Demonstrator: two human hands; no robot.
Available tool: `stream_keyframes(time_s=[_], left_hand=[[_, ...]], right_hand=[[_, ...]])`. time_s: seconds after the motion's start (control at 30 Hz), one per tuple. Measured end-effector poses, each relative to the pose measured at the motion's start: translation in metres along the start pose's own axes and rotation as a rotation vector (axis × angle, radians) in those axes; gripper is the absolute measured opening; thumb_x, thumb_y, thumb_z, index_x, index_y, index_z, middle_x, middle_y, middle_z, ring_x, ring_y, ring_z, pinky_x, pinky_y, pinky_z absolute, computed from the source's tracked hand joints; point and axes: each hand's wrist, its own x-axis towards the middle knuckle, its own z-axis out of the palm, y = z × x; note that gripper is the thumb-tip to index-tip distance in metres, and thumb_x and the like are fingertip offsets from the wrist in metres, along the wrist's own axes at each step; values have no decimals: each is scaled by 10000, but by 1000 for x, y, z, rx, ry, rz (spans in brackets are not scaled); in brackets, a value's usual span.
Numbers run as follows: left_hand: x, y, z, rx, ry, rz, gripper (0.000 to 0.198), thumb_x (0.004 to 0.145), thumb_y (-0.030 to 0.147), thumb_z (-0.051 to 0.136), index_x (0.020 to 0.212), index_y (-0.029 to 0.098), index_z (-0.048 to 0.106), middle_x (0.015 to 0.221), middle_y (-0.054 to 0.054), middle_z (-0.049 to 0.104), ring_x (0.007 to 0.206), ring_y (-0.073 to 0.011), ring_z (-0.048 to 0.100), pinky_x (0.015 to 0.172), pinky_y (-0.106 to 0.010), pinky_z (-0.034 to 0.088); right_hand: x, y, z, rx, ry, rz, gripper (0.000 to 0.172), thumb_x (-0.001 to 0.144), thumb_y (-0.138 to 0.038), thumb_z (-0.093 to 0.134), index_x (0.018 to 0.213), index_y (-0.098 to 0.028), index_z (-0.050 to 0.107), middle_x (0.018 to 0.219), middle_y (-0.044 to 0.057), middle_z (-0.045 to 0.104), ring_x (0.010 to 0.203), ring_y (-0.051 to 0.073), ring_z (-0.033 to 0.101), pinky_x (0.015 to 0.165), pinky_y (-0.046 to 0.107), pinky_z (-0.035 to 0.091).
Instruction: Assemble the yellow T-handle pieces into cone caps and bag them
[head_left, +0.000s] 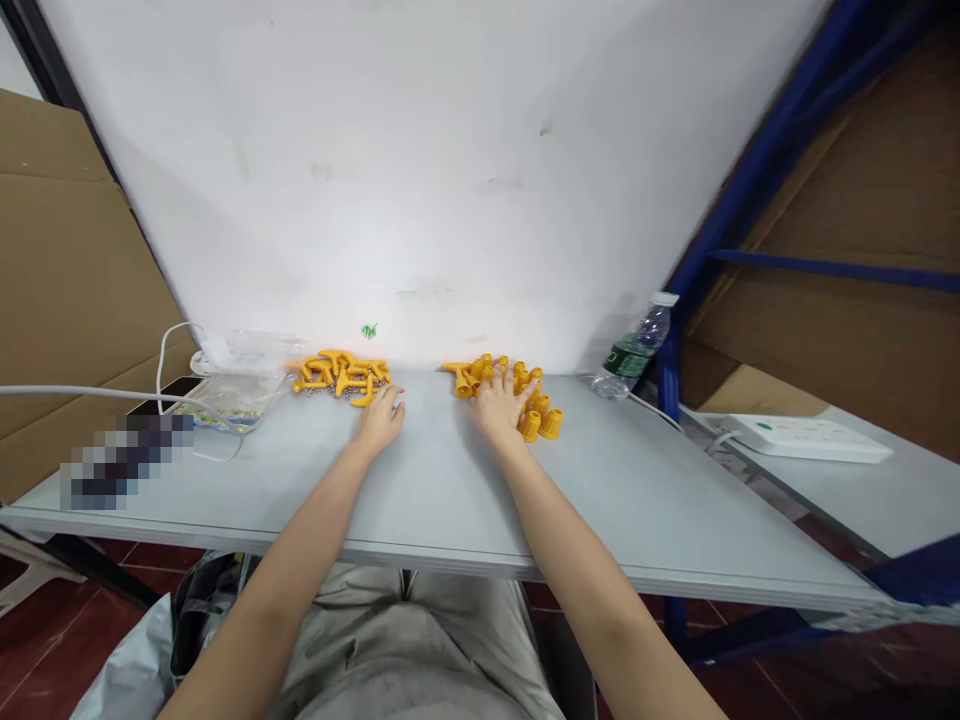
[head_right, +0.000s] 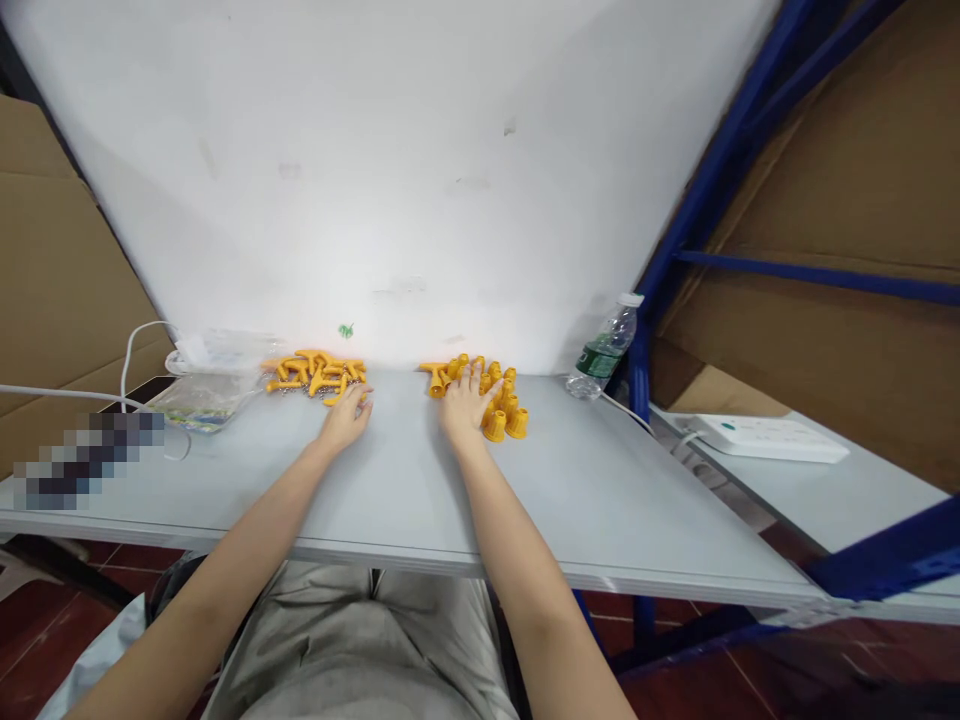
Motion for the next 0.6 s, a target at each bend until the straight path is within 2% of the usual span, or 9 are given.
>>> stream_keyframes(time_s=[0.07,0.13,0.23,0.33,0.43,0.5,0.6], left_hand=[[0,0,0,5,7,-2,246,878,172,468,1095,196,579,1165,-83,606,837,-171,642,830,-335,509],[1,0,-1,20,21,-3,245,873,156,467,1082,194,588,1157,-87,614,873,-177,644,852,-332,503],[4,0,-4,94,77,-28,276,859,108,446,1064,196,608,1143,-92,638,1035,-213,615,931,-356,470],[5,2,-10,222,178,-165,358,818,50,441,1081,215,620,1170,-91,648,1167,-259,551,1008,-447,408],[6,4,-16,304,258,-323,436,791,27,445,1139,235,606,1249,-101,617,1237,-288,499,1030,-523,361],[6,3,-19,315,272,-378,452,785,32,460,1157,248,597,1305,-108,583,1281,-302,460,1042,-560,331],[7,-1,-20,286,259,-395,437,773,46,487,1139,256,600,1374,-120,527,1328,-332,402,1057,-627,267]], right_hand=[[-2,-2,-8,38,-27,3,387,854,-132,406,1161,-160,639,1442,187,461,1421,364,226,1073,691,28],[-5,-6,-15,106,-78,27,352,867,-158,418,1147,-153,632,1266,207,597,1300,377,414,1058,661,143],[-7,-12,-18,227,-162,87,369,881,-251,473,1217,-119,555,1093,206,665,1109,361,570,987,561,318],[-8,-15,-9,398,-224,115,452,857,-308,547,1265,-125,483,1120,180,657,1066,317,600,921,446,412],[-8,-16,4,576,-264,78,440,810,-283,605,1209,-131,498,1124,139,646,1000,246,617,859,337,457],[-9,-17,11,594,-285,19,369,783,-279,630,1112,-135,547,1084,121,649,965,229,612,836,311,460],[-11,-19,16,495,-301,-47,267,788,-315,639,984,-138,601,1052,125,653,987,246,593,845,315,447]])
